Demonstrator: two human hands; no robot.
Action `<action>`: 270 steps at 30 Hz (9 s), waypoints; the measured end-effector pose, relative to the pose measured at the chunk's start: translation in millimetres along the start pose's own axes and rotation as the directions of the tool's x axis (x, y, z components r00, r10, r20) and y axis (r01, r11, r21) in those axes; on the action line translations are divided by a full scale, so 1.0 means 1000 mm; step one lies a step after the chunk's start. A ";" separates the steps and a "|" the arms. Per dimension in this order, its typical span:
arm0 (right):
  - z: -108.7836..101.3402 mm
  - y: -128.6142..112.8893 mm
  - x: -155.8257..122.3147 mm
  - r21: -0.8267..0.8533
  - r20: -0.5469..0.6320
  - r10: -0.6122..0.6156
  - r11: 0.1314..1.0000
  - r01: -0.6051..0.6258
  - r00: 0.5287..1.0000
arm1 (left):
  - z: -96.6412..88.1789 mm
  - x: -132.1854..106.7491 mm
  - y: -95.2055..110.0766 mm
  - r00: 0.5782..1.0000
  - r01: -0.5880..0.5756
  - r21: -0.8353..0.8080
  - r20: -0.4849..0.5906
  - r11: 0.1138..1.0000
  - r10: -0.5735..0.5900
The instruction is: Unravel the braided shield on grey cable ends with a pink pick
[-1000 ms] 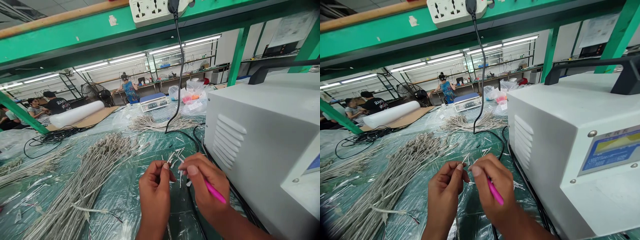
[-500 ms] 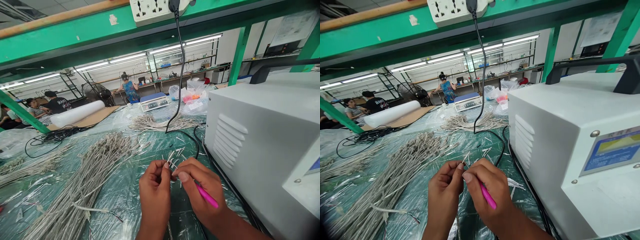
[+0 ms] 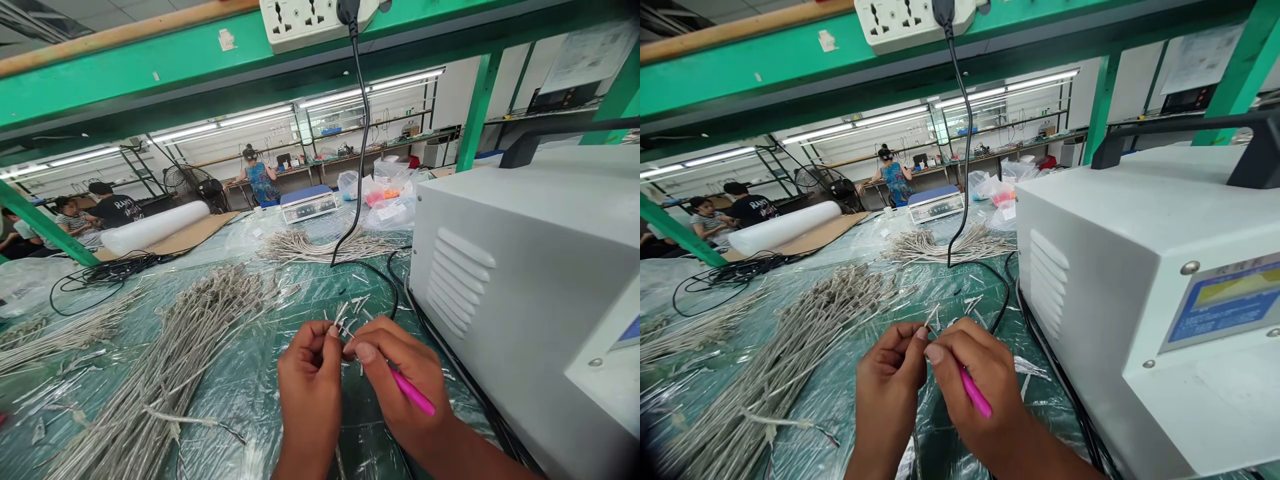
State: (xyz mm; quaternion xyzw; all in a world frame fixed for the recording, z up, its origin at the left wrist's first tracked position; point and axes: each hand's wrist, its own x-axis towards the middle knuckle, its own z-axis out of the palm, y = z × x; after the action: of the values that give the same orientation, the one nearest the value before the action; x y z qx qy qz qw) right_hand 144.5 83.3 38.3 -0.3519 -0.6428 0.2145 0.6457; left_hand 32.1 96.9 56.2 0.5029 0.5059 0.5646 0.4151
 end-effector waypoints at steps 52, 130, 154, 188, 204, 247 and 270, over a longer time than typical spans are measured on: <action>-0.001 -0.001 0.000 0.005 -0.002 -0.043 0.999 0.043 0.999 | 0.001 -0.002 0.000 1.000 0.020 -0.019 -0.024 1.000 -0.021; -0.008 0.003 0.009 -0.115 -0.219 0.039 0.991 -0.065 0.975 | -0.002 0.002 0.001 0.967 0.144 -0.201 0.236 0.969 -0.095; -0.005 -0.007 0.007 -0.029 -0.004 -0.096 0.995 0.096 0.995 | -0.003 0.005 0.003 0.976 0.163 -0.420 0.198 0.893 -0.085; -0.006 -0.007 0.005 -0.002 0.029 -0.092 0.996 0.093 0.995 | -0.005 0.005 0.000 0.977 0.169 -0.394 0.190 0.903 -0.100; -0.005 -0.004 0.007 -0.075 -0.004 -0.113 0.991 0.113 0.994 | -0.005 0.005 -0.004 0.973 0.127 -0.372 0.226 0.920 -0.042; -0.006 -0.005 0.009 -0.085 0.008 -0.086 0.993 0.087 0.996 | -0.003 0.005 0.000 0.977 0.133 -0.370 0.204 0.919 -0.060; -0.011 -0.006 0.006 -0.081 -0.060 -0.156 0.985 0.151 0.986 | -0.003 0.004 0.003 0.979 0.143 -0.353 0.187 0.925 -0.080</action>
State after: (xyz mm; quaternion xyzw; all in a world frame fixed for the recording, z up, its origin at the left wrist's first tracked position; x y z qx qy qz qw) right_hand 154.4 82.3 47.6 -0.3324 -0.6538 0.1277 0.6676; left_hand 28.9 99.5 59.9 0.4336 0.3830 0.5794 0.5742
